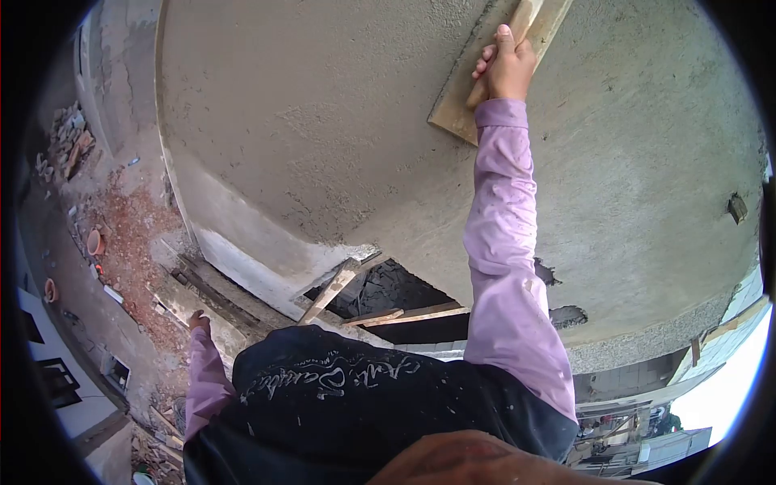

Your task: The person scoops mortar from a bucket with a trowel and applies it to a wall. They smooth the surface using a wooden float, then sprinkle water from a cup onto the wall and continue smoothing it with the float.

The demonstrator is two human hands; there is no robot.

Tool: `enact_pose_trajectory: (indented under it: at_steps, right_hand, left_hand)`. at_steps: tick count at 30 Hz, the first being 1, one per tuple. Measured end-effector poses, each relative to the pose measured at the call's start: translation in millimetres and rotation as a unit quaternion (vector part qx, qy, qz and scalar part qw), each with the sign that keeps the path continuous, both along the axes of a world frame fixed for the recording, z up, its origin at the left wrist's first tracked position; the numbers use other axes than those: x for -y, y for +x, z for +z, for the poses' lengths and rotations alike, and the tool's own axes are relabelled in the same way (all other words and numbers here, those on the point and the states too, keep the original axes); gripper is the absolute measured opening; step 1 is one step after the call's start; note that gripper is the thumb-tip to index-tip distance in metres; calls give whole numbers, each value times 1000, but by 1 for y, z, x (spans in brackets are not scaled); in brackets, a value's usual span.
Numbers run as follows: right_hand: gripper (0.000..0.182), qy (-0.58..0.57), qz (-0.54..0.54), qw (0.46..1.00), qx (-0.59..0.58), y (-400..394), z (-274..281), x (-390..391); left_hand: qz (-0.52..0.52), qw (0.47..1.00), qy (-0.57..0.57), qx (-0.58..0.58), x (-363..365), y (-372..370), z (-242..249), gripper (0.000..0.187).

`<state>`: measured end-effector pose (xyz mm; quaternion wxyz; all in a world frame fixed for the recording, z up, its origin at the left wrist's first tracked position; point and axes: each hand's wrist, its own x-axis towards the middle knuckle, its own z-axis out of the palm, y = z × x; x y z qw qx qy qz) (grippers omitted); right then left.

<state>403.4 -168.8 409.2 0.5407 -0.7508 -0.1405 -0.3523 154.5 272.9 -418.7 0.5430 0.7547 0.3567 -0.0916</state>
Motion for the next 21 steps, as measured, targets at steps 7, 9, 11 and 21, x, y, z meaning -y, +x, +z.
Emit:
enact_pose_trajectory:
  at_steps: [7, 9, 11, 21]
  right_hand:
    - [27, -197, -109, 973, -53, 13, -189, 3]
    - [27, -88, -29, 988, -124, -15, -175, 2]
    - [26, -35, -5, 997, -74, -12, -111, 6]
    - [26, -84, 48, 994, -59, 70, 12, -78]
  left_hand:
    - [-136, 976, -23, 168, 37, 49, 56, 39]
    - [-72, 975, -60, 200, 24, 26, 17, 41]
    - [-118, 991, -35, 61, -4, -2, 21, 44]
    - [-65, 997, 4, 30, -39, 56, -8, 45]
